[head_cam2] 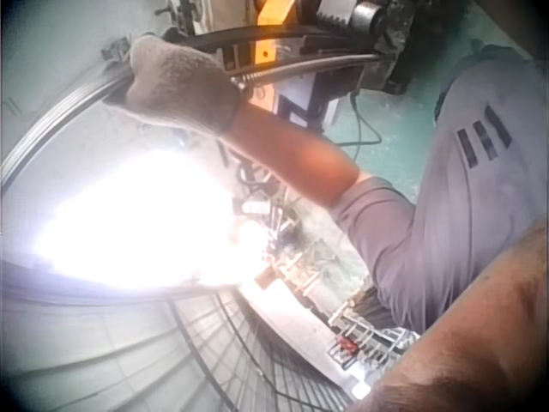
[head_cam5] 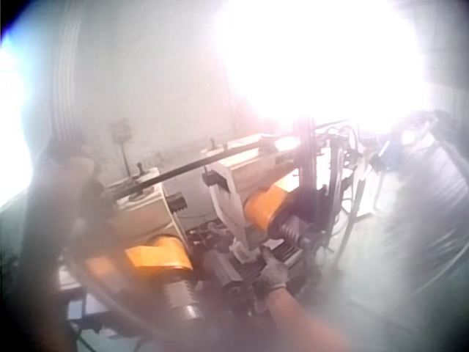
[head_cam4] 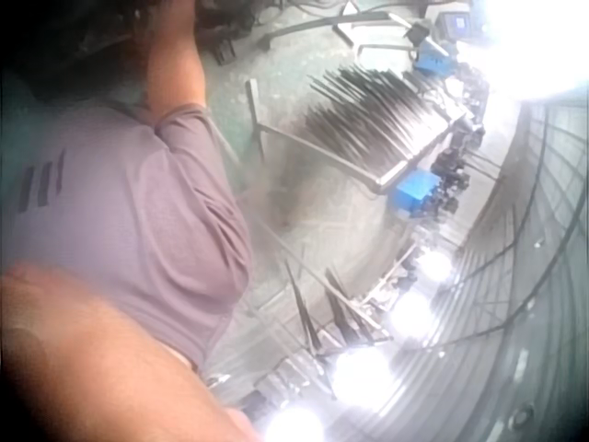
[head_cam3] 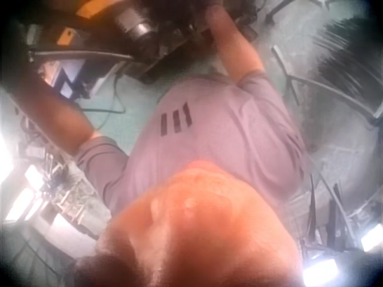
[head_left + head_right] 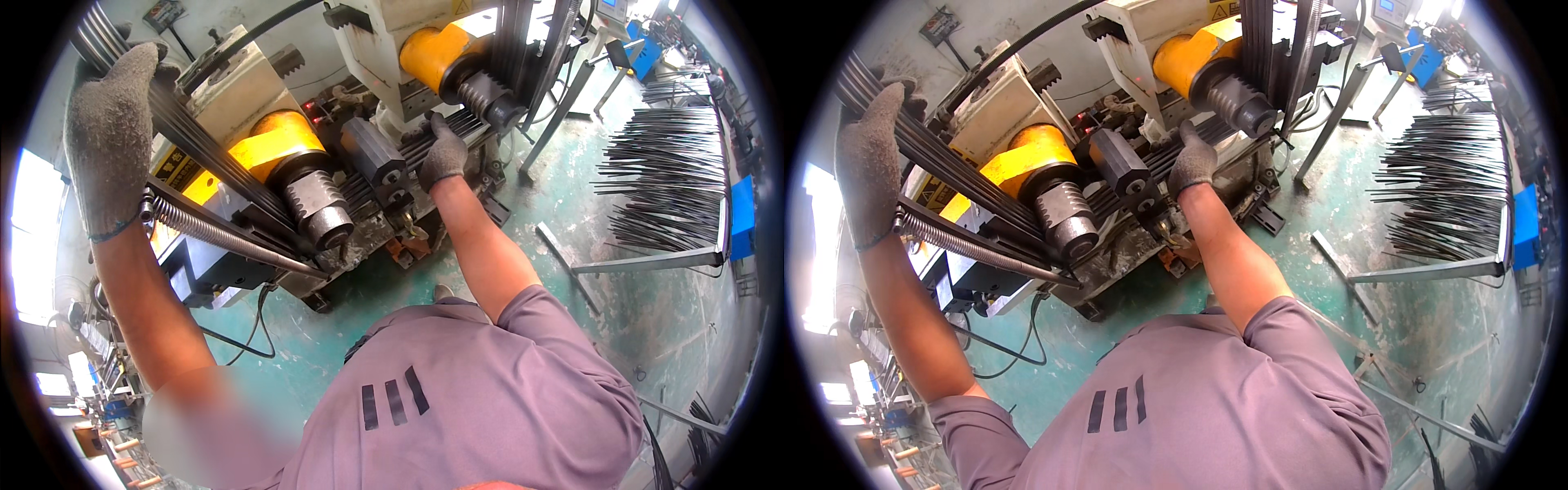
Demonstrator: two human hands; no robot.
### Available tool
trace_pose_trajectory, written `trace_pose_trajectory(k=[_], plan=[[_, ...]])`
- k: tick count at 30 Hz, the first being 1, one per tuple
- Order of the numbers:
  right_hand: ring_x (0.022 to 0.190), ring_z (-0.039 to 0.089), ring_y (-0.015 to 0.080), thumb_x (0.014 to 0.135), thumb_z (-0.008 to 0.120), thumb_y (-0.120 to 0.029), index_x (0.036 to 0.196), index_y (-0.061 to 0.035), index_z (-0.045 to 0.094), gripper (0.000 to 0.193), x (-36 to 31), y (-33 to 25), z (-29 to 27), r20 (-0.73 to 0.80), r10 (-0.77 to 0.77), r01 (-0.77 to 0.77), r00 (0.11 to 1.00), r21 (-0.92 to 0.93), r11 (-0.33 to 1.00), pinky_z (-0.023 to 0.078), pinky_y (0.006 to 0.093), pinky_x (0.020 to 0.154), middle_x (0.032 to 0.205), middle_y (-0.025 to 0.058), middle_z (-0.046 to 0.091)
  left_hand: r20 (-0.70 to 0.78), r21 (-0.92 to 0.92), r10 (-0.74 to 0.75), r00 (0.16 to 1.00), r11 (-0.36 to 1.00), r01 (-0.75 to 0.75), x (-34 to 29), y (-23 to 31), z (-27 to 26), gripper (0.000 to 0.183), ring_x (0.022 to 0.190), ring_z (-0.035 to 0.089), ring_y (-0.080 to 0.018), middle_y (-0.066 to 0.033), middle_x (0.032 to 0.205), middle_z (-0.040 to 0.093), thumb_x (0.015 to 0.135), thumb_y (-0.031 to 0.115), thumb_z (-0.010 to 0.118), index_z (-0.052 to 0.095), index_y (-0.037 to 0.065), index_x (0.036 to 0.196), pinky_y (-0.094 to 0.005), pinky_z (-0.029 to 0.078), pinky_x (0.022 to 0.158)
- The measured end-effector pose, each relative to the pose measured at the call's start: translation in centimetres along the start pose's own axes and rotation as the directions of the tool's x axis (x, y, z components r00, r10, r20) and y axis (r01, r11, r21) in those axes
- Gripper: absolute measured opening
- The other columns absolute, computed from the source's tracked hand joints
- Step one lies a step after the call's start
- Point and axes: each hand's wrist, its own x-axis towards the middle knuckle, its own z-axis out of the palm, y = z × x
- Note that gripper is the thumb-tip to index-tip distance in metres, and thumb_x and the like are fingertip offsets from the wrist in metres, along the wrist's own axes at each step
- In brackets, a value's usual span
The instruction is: The person repeatedly picks up bundles of long metal rods from a floor rack and feeds them into a yellow industrial bending machine. After the machine bends the rods, the person removes the finished pieces and places them into a collection rack. The process is repeated continuously throughout the clip.
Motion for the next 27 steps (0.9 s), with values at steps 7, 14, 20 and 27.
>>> trace_pose_trajectory(k=[7, 14, 20, 27], plan=[[0.064, 0.063, 0.0290, 0.093, 0.061, -0.020, 0.106, -0.0024, 0.061, 0.022, -0.7, -0.3, 0.3, 0.010, 0.023, -0.024, 1.000, 0.020, 1.000, 0.054, 0.0431, 0.060, 0.074, 0.0093, 0.060, 0.036, 0.016, -0.087, 0.996, 0.996, 0.087, 0.1, 0.4, -0.2, 0.041, 0.073, 0.068, -0.0137, -0.0091, 0.082, 0.072, 0.090, 0.041, 0.062, 0.074, 0.003, 0.099, -0.0258, 0.048, 0.070], [0.064, 0.063, 0.0289, 0.093, 0.061, -0.019, 0.107, -0.0027, 0.061, 0.021, -0.7, -0.3, 0.4, 0.003, 0.024, -0.024, 1.000, 0.021, 1.000, 0.054, 0.0434, 0.061, 0.075, 0.0082, 0.059, 0.129, 0.457, 0.332, 0.934, 0.816, -0.353, 0.0, -1.2, -0.3, 0.025, 0.085, 0.072, -0.0173, -0.0124, 0.100, 0.072, 0.095, 0.014, 0.060, 0.067, 0.003, 0.116, -0.0241, 0.056, 0.073], [0.068, 0.064, 0.0284, 0.094, 0.061, -0.020, 0.109, -0.0020, 0.060, 0.024, -1.5, -0.7, 0.9, 0.004, 0.056, -0.056, 0.998, 0.017, 0.998, 0.055, 0.0432, 0.063, 0.078, 0.0080, 0.059, 0.102, 0.314, 0.267, 0.958, 0.906, -0.285, 0.1, -1.3, -0.3, 0.029, 0.089, 0.071, -0.0200, -0.0143, 0.102, 0.071, 0.094, 0.014, 0.060, 0.062, 0.002, 0.121, -0.0278, 0.057, 0.080], [0.068, 0.064, 0.0283, 0.094, 0.060, -0.018, 0.111, -0.0004, 0.060, 0.025, -1.3, -0.7, 0.5, 0.022, 0.066, -0.066, 0.998, 0.006, 0.998, 0.055, 0.0437, 0.064, 0.079, 0.0093, 0.060, 0.078, -0.500, -0.552, 0.830, 0.699, 0.512, -0.5, 3.0, -1.1, 0.034, 0.085, 0.072, -0.0206, -0.0152, 0.094, 0.072, 0.086, 0.019, 0.068, 0.067, -0.003, 0.111, -0.0285, 0.055, 0.084]])
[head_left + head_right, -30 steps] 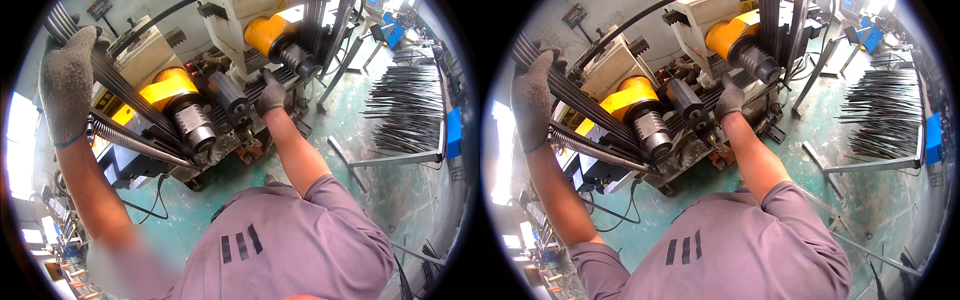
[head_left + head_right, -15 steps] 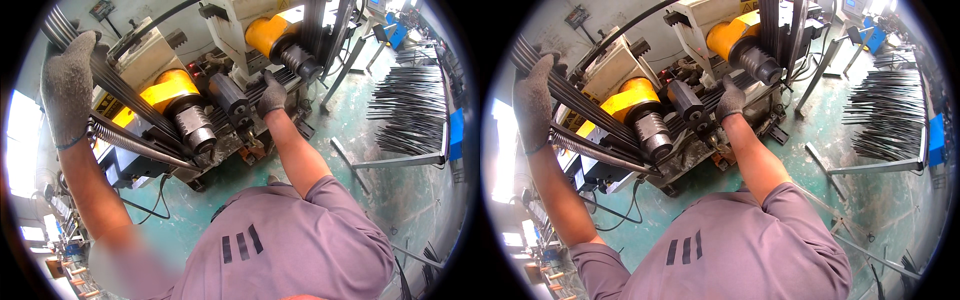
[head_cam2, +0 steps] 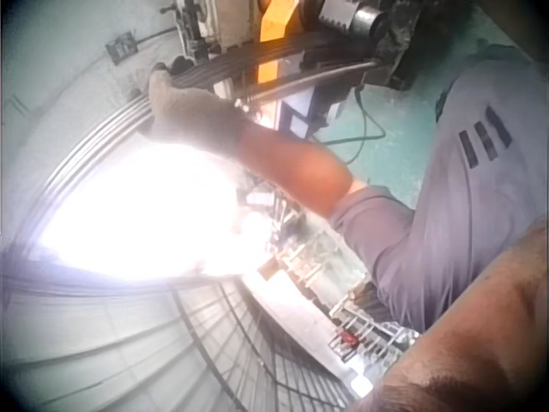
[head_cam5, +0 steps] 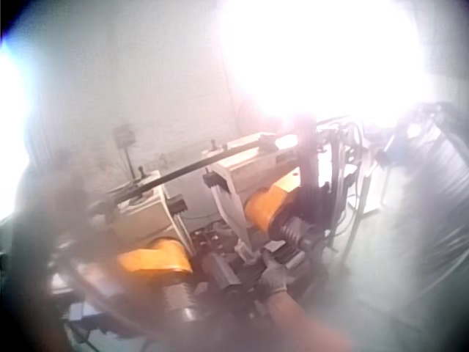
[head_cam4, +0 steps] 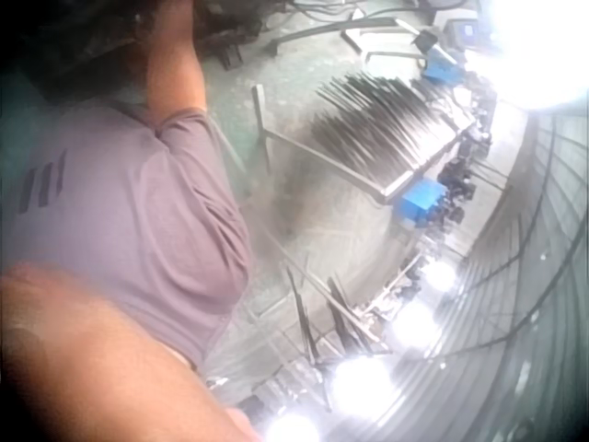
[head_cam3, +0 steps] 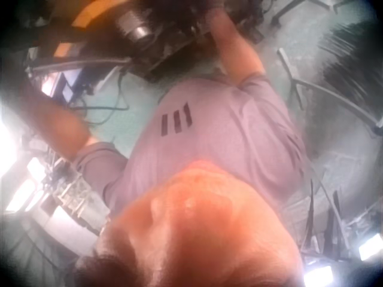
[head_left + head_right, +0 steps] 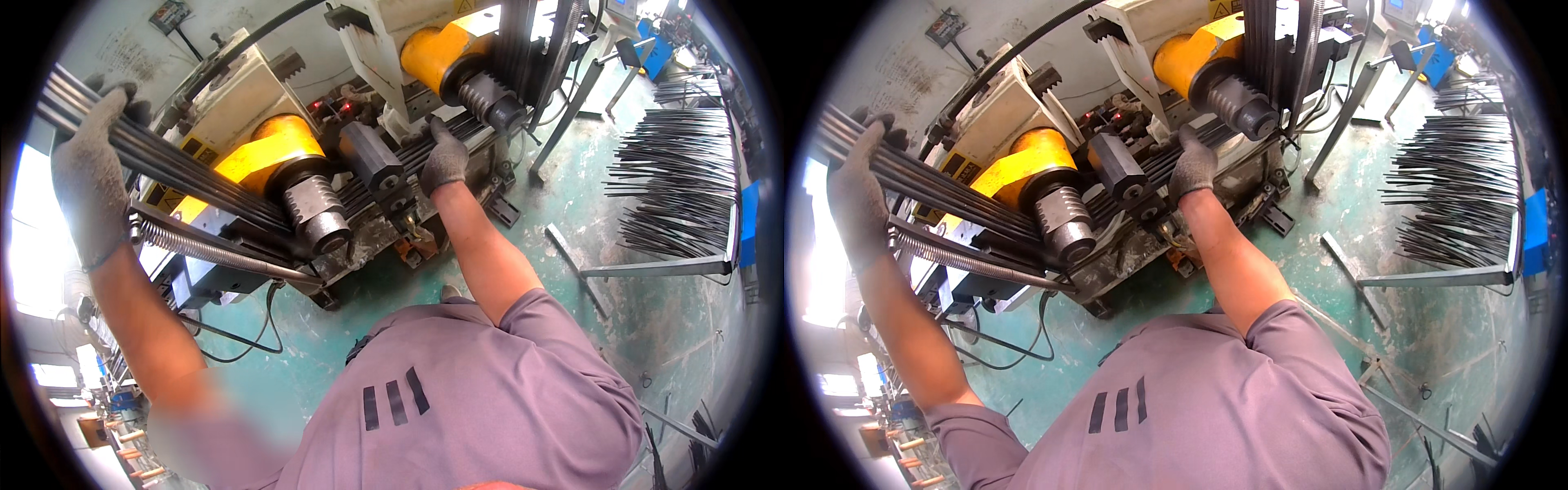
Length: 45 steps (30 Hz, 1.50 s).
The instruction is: The person repeatedly picks up bundles of long metal rods from a floor rack and feeds them into a yellow industrial bending machine. After the machine bends the rods, the person removes the finished pieces and places them into a collection rack. The process is repeated continuously throughout the clip.
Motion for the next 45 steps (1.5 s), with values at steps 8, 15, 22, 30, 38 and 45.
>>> trace_pose_trajectory(k=[8, 15, 22, 30, 38, 45], plan=[[0.062, 0.065, 0.0294, 0.089, 0.062, -0.017, 0.088, 0.0019, 0.058, 0.020, -1.2, 0.3, -1.4, -0.055, -0.034, 0.032, 0.998, -0.031, 0.999, 0.053, 0.0417, 0.059, 0.071, 0.0136, 0.062, 0.362, 0.037, -0.048, 0.931, 0.999, 0.037, 0.0, -1.2, -1.9, 0.027, 0.092, 0.070, -0.0209, -0.0142, 0.095, 0.071, 0.090, 0.018, 0.065, 0.069, -0.002, 0.107, -0.0304, 0.052, 0.089], [0.064, 0.066, 0.0290, 0.091, 0.059, -0.015, 0.085, 0.0027, 0.058, 0.018, 0.1, 1.3, -2.3, -0.013, 0.036, -0.036, 0.999, -0.021, 0.999, 0.053, 0.0417, 0.059, 0.072, 0.0142, 0.063, 0.407, -0.007, -0.063, 0.911, 0.997, 0.072, -0.2, -1.2, -3.2, 0.029, 0.094, 0.069, -0.0196, -0.0120, 0.096, 0.071, 0.089, 0.017, 0.066, 0.066, 0.000, 0.112, -0.0309, 0.051, 0.092], [0.071, 0.066, 0.0308, 0.095, 0.058, -0.019, 0.091, 0.0007, 0.057, 0.020, -0.2, 0.7, -2.3, -0.012, 0.111, -0.111, 0.994, -0.016, 0.994, 0.055, 0.0446, 0.067, 0.078, 0.0135, 0.063, 0.432, 0.020, -0.100, 0.897, 0.995, 0.101, -0.6, 0.0, -2.3, 0.039, 0.096, 0.067, -0.0191, -0.0118, 0.103, 0.068, 0.092, 0.015, 0.064, 0.056, -0.001, 0.126, -0.0291, 0.051, 0.093], [0.069, 0.066, 0.0281, 0.090, 0.060, -0.011, 0.101, -0.0009, 0.057, 0.015, 0.0, 0.8, -3.0, 0.007, 0.170, -0.170, 0.985, 0.066, 0.983, 0.056, 0.0436, 0.065, 0.080, 0.0114, 0.063, 0.428, 0.142, -0.207, 0.880, 0.977, 0.160, -1.0, 0.9, -2.3, 0.039, 0.107, 0.061, -0.0220, -0.0112, 0.109, 0.065, 0.095, 0.011, 0.056, 0.049, -0.001, 0.132, -0.0364, 0.046, 0.099], [0.072, 0.068, 0.0257, 0.090, 0.062, -0.015, 0.101, -0.0007, 0.059, 0.018, -0.3, 0.5, -2.7, 0.020, 0.156, -0.156, 0.988, 0.012, 0.988, 0.056, 0.0404, 0.066, 0.083, 0.0100, 0.064, 0.436, 0.103, -0.232, 0.870, 0.973, 0.208, -0.6, 0.5, -2.7, 0.040, 0.102, 0.063, -0.0223, -0.0122, 0.107, 0.065, 0.092, 0.008, 0.057, 0.050, -0.001, 0.130, -0.0355, 0.049, 0.095], [0.068, 0.065, 0.0228, 0.092, 0.063, -0.020, 0.101, -0.0006, 0.059, 0.022, 0.7, 0.6, -3.5, -0.011, 0.200, -0.200, 0.980, -0.040, 0.979, 0.055, 0.0368, 0.067, 0.086, 0.0099, 0.066, 0.405, 0.245, -0.199, 0.892, 0.964, 0.104, -0.4, 1.2, -2.7, 0.038, 0.100, 0.064, -0.0197, -0.0107, 0.108, 0.066, 0.093, 0.010, 0.060, 0.054, -0.002, 0.128, -0.0310, 0.050, 0.092]])
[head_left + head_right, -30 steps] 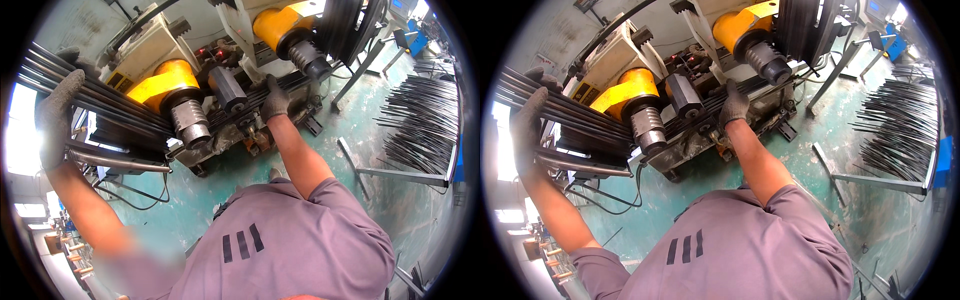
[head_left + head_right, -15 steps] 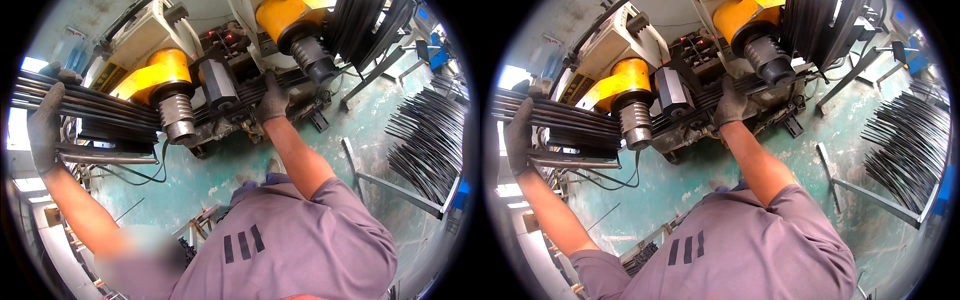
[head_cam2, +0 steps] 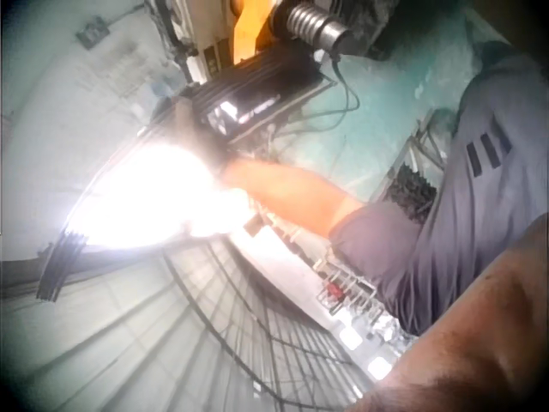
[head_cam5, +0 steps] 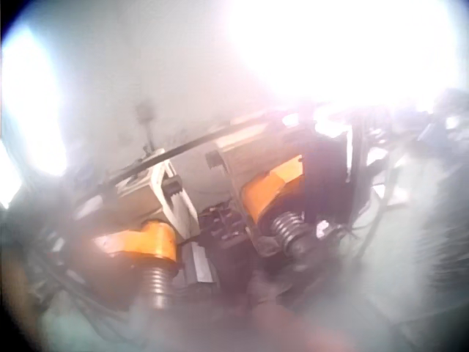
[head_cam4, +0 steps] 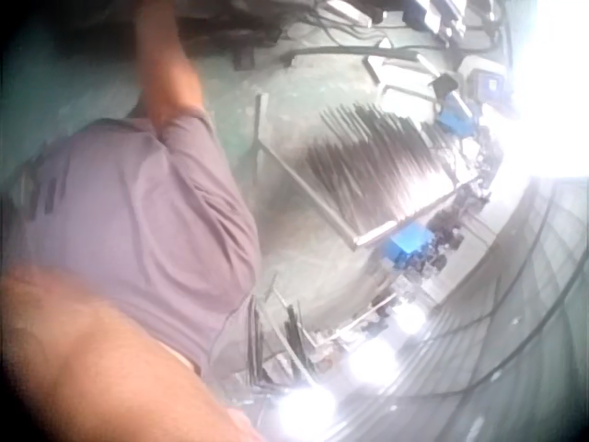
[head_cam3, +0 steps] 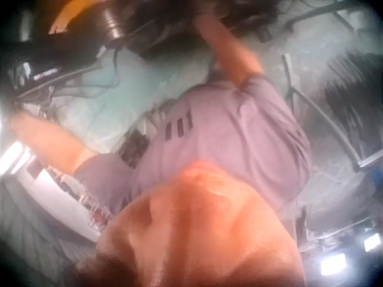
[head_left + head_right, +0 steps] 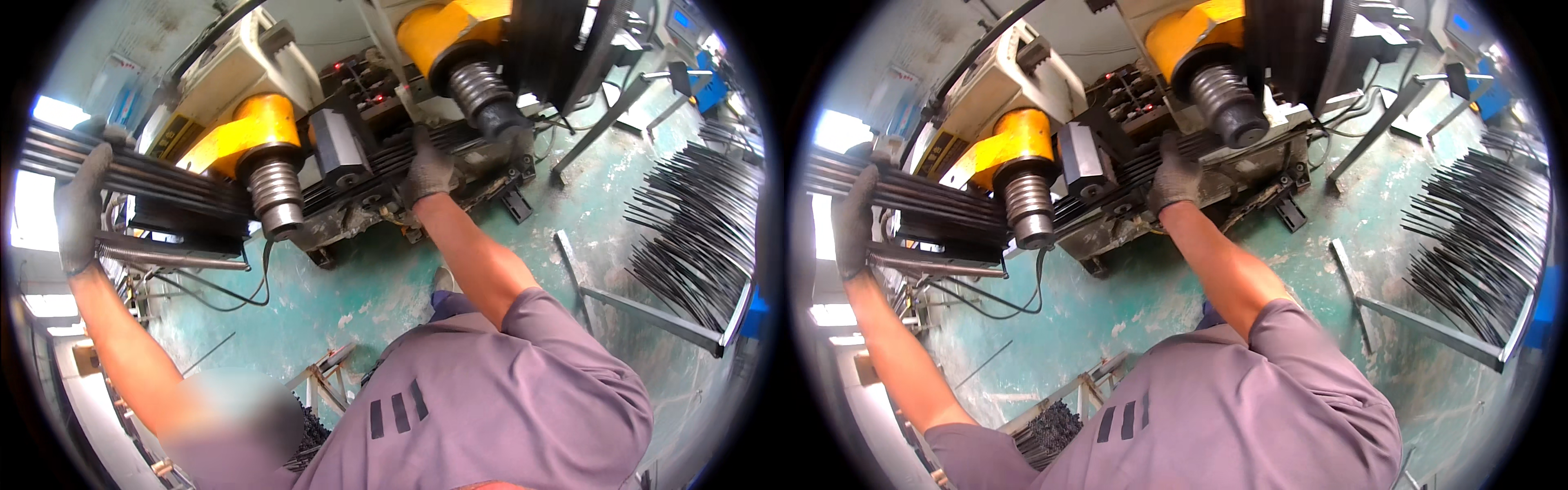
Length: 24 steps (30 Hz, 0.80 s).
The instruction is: The person repeatedly picks up bundles of long metal rods from a floor rack and feeds them into a yellow industrial bending machine. After the machine bends the rods, the person removes the finished pieces and places them into a collection rack. The process is repeated continuously throughout the clip.
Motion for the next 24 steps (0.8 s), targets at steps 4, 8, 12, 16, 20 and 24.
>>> trace_pose_trajectory(k=[4, 8, 12, 16, 20, 24], plan=[[0.077, 0.063, 0.0157, 0.093, 0.065, -0.022, 0.112, -0.0027, 0.057, 0.027, -5.8, -2.1, 0.7, -0.007, -0.253, 0.249, 0.967, -0.159, 0.955, 0.052, 0.0322, 0.070, 0.089, 0.0058, 0.066, -0.278, -0.051, -0.049, 0.959, 0.998, 0.036, -3.6, -1.6, -1.4, 0.045, 0.098, 0.062, -0.0194, -0.0093, 0.110, 0.063, 0.092, 0.019, 0.064, 0.054, -0.001, 0.130, -0.0346, 0.044, 0.095], [0.078, 0.059, 0.0102, 0.093, 0.067, -0.020, 0.105, -0.0047, 0.064, 0.019, -11.0, -6.4, -4.6, 0.081, -0.203, 0.213, 0.976, -0.131, 0.968, 0.049, 0.0278, 0.069, 0.086, -0.0005, 0.066, -0.317, -0.056, 0.003, 0.948, 0.998, -0.022, -11.0, -0.5, 0.8, 0.044, 0.116, 0.055, -0.0241, -0.0170, 0.119, 0.060, 0.091, 0.016, 0.058, 0.052, -0.007, 0.128, -0.0376, 0.042, 0.100], [0.071, 0.062, 0.0148, 0.095, 0.065, -0.021, 0.101, -0.0037, 0.064, 0.018, -15.5, -13.8, -12.4, 0.028, -0.297, 0.292, 0.955, -0.280, 0.914, 0.053, 0.0314, 0.064, 0.079, 0.0023, 0.063, -0.490, -0.390, -0.168, 0.856, 0.920, -0.042, -18.4, 1.6, 4.6, 0.041, 0.112, 0.058, -0.0257, -0.0190, 0.116, 0.062, 0.096, 0.017, 0.051, 0.054, -0.011, 0.126, -0.0371, 0.042, 0.100], [0.058, 0.061, 0.0181, 0.096, 0.063, -0.024, 0.100, -0.0013, 0.063, 0.023, -22.2, -23.4, -22.1, -0.193, -0.524, 0.351, 0.830, -0.549, 0.758, 0.053, 0.0334, 0.053, 0.073, 0.0071, 0.062, -0.416, -0.670, -0.170, 0.893, 0.722, -0.174, -23.5, 0.2, 11.0, 0.032, 0.099, 0.063, -0.0255, -0.0161, 0.101, 0.066, 0.096, 0.016, 0.049, 0.061, -0.007, 0.115, -0.0361, 0.047, 0.095], [0.055, 0.057, 0.0116, 0.092, 0.068, -0.034, 0.089, -0.0036, 0.061, 0.031, -30.5, -34.6, -30.1, -0.239, -0.834, 0.435, 0.497, -0.763, 0.478, 0.046, 0.0271, 0.051, 0.067, 0.0011, 0.060, -0.005, -0.892, -0.499, 0.867, 0.395, 0.222, -29.3, -1.7, 26.0, 0.029, 0.086, 0.064, -0.0263, -0.0149, 0.090, 0.066, 0.091, 0.014, 0.049, 0.062, -0.005, 0.110, -0.0403, 0.054, 0.084], [0.055, 0.055, 0.0091, 0.091, 0.069, -0.040, 0.084, -0.0039, 0.063, 0.037, -37.9, -46.1, -32.6, -0.183, -0.972, 0.320, 0.148, -0.921, 0.223, 0.043, 0.0258, 0.053, 0.068, 0.0005, 0.061, 0.574, -0.818, -0.215, 0.790, -0.093, 0.568, -36.3, 2.3, 39.9, 0.024, 0.095, 0.062, -0.0326, -0.0213, 0.097, 0.065, 0.086, 0.016, 0.049, 0.058, 0.000, 0.100, -0.0448, 0.047, 0.094]])
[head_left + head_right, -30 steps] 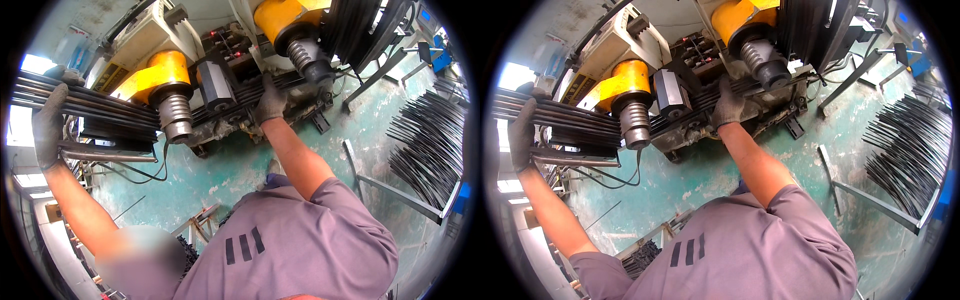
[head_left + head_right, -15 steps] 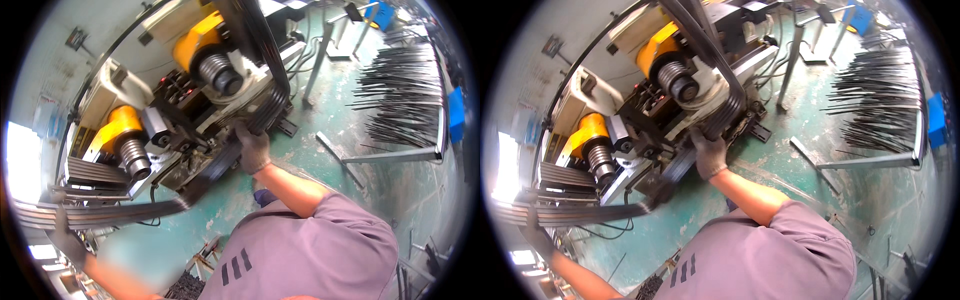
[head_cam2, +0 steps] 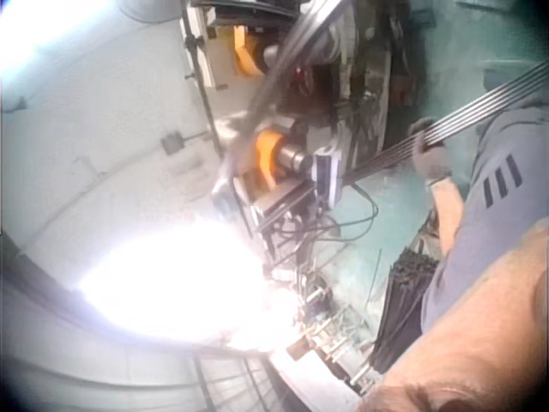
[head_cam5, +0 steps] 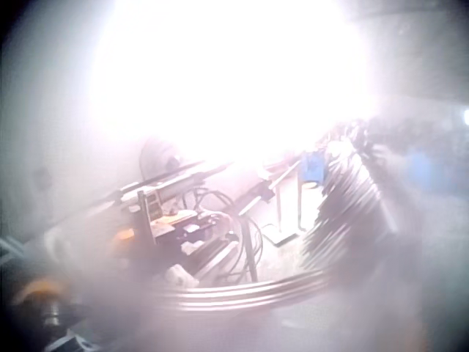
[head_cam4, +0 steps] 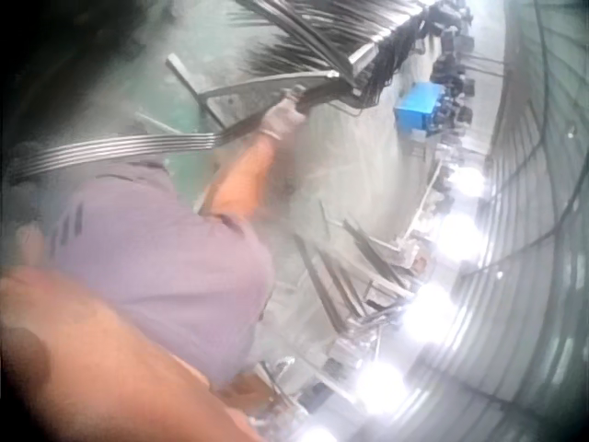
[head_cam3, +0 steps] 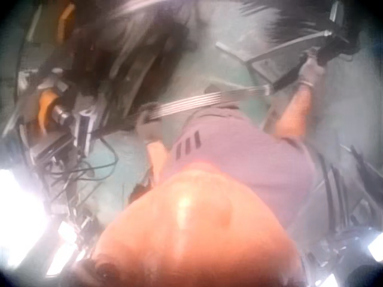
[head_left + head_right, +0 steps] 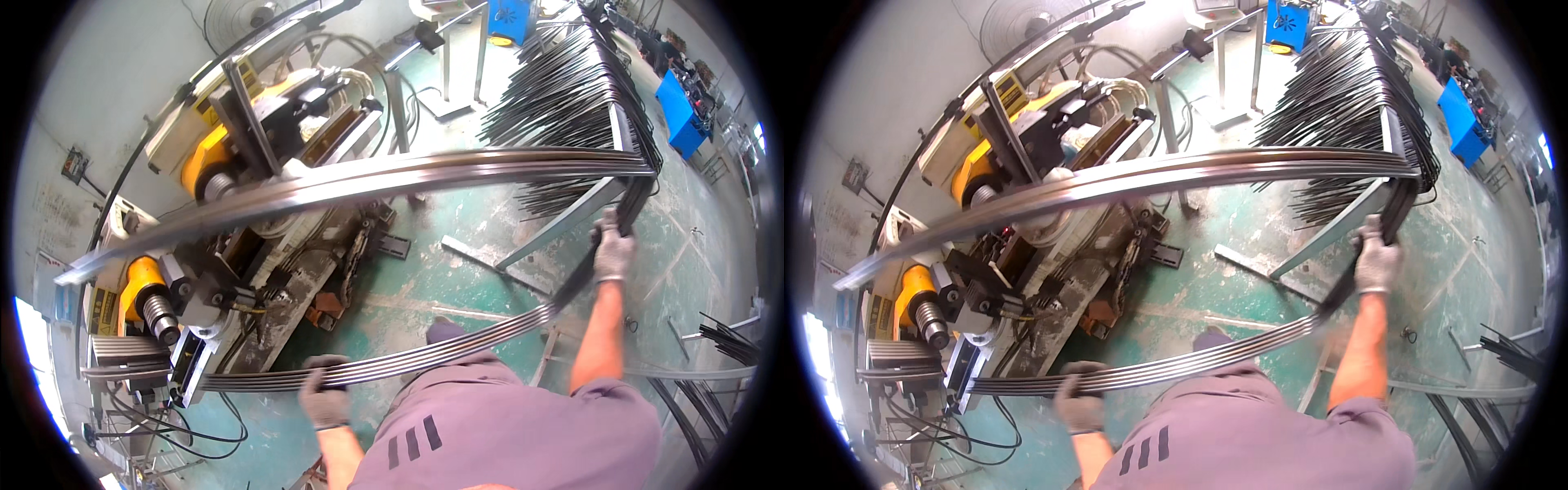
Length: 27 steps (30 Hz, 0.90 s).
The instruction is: The person repeatedly picks up bundles of long metal rods from a floor rack and feeds them into a yellow industrial bending machine. After the machine bends the rods, the person removes the finished pieces and places them into a collection rack. The process is repeated continuously throughout the clip.
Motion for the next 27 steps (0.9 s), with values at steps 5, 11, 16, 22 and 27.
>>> trace_pose_trajectory(k=[5, 11, 16, 22, 27], plan=[[0.064, 0.064, 0.0175, 0.090, 0.068, -0.039, 0.093, -0.0021, 0.065, 0.038, 13.7, -0.3, -5.2, -0.069, -0.213, 0.161, 0.975, -0.443, 0.882, 0.049, 0.0323, 0.061, 0.074, 0.0066, 0.067, -0.055, -0.196, -0.532, 0.845, 0.835, 0.513, -0.5, -13.1, 3.8, 0.031, 0.111, 0.058, -0.0367, -0.0237, 0.112, 0.062, 0.084, 0.002, 0.053, 0.055, -0.008, 0.113, -0.0519, 0.042, 0.104], [0.109, 0.062, 0.0299, 0.089, 0.063, -0.039, 0.112, -0.0042, 0.065, 0.041, 36.0, 14.4, -3.1, -0.173, 0.141, -0.210, 0.975, -0.499, 0.841, 0.046, 0.0373, 0.091, 0.110, 0.0232, 0.066, -0.117, 0.394, -0.420, 0.900, 0.812, 0.430, 2.7, -17.6, 14.5, 0.041, 0.096, 0.065, -0.0315, -0.0205, 0.107, 0.064, 0.085, 0.003, 0.057, 0.049, -0.009, 0.123, -0.0423, 0.053, 0.088], [0.115, 0.060, 0.0294, 0.102, 0.036, -0.044, 0.127, -0.0140, 0.060, 0.046, 41.4, 14.7, -0.8, 0.055, -0.152, 0.123, 0.987, -0.867, 0.483, 0.048, 0.0391, 0.094, 0.122, 0.0097, 0.066, -0.072, 0.680, -0.144, 0.987, 0.717, 0.155, 3.9, -18.0, 21.1, 0.029, 0.093, 0.065, -0.0182, -0.0098, 0.104, 0.066, 0.086, 0.005, 0.059, 0.060, -0.002, 0.114, -0.0295, 0.052, 0.084], [0.093, 0.068, 0.0360, 0.098, 0.042, -0.027, 0.105, 0.0007, 0.066, 0.037, 60.0, 16.1, -0.5, 0.219, -0.429, 0.330, 0.876, -0.922, 0.203, 0.055, 0.0422, 0.075, 0.106, 0.0203, 0.069, 0.018, 0.934, 0.117, 0.993, 0.353, -0.058, 0.5, -17.3, 21.3, 0.028, 0.094, 0.065, -0.0322, -0.0166, 0.099, 0.068, 0.083, 0.012, 0.057, 0.062, 0.005, 0.109, -0.0396, 0.051, 0.084], [0.097, 0.066, 0.0361, 0.096, 0.046, -0.029, 0.108, 0.0009, 0.065, 0.037, 36.2, 18.3, 7.1, 0.396, -0.653, 0.709, 0.645, -0.629, 0.319, 0.053, 0.0425, 0.080, 0.108, 0.0205, 0.068, -0.065, 0.960, 0.349, 0.935, 0.279, -0.038, -5.2, -16.1, 16.9, 0.025, 0.093, 0.064, -0.0349, -0.0169, 0.096, 0.067, 0.083, 0.012, 0.056, 0.060, 0.005, 0.107, -0.0430, 0.050, 0.082]])
